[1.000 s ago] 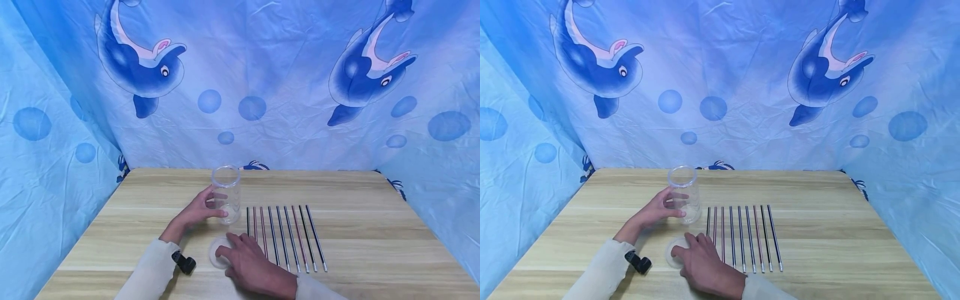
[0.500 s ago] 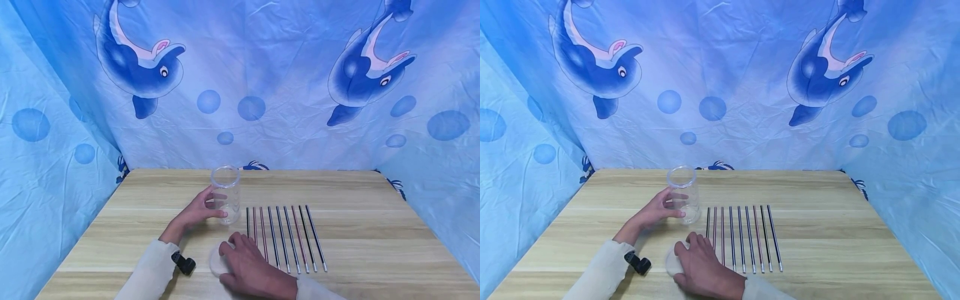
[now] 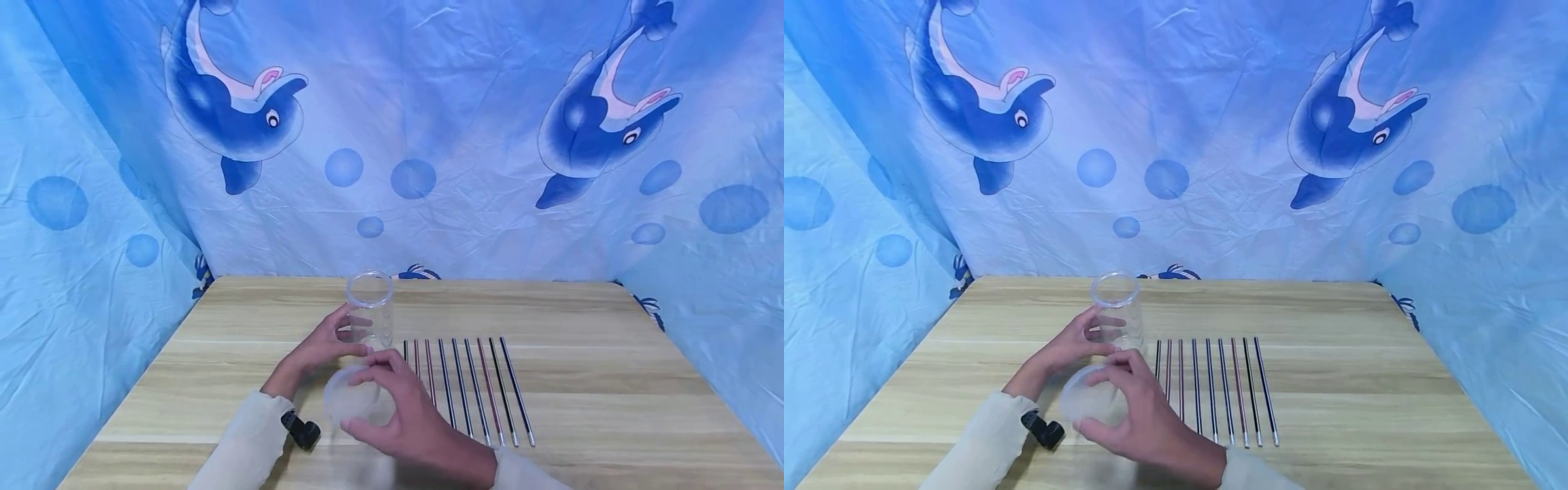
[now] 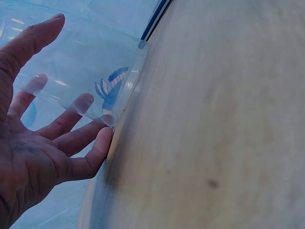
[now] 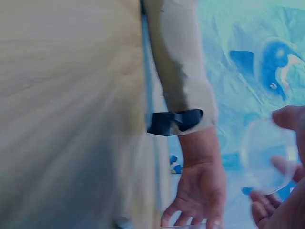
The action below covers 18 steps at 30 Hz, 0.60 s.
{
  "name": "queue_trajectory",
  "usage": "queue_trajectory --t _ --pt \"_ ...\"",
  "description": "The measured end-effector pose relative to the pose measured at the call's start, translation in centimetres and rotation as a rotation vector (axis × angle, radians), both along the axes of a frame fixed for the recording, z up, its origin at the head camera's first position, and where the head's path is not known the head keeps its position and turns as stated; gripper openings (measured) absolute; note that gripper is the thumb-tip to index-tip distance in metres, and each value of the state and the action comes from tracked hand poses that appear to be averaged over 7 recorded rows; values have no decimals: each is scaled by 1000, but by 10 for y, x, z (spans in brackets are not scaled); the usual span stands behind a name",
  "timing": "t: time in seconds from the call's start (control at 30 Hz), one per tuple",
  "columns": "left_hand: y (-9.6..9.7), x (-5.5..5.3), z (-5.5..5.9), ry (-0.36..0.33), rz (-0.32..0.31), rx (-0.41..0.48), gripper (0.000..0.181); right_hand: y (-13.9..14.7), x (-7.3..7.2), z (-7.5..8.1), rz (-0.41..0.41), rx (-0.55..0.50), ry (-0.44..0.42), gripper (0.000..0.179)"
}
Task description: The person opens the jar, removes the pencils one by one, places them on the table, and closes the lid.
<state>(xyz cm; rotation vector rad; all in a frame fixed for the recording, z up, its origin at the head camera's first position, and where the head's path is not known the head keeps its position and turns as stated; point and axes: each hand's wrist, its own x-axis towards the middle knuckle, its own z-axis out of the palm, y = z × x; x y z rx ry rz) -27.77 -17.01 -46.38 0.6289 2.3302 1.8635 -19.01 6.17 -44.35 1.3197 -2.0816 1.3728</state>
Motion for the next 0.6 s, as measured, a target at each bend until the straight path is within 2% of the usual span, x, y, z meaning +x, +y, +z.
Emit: queue_trajectory --t 0.13,0.3,0.4,0.47,0.53,0.6 --pt "-1 -5 -1 18 3 -25 83 2 -10 15 22 -171 51 42" --pt "1 -6 1 69 64 -62 86 5 -28 31 -17 -247 82 49" --pt "1 -5 2 46 78 -70 88 4 -43 39 -55 -296 89 53" --pt "2 -3 2 4 79 -61 90 2 -54 43 -84 -322 82 56" --pt "2 -2 2 -42 79 -50 91 -1 -64 45 -113 -319 52 59" --pt "3 -1 2 -59 84 -47 91 -5 -73 45 -141 -292 16 61"
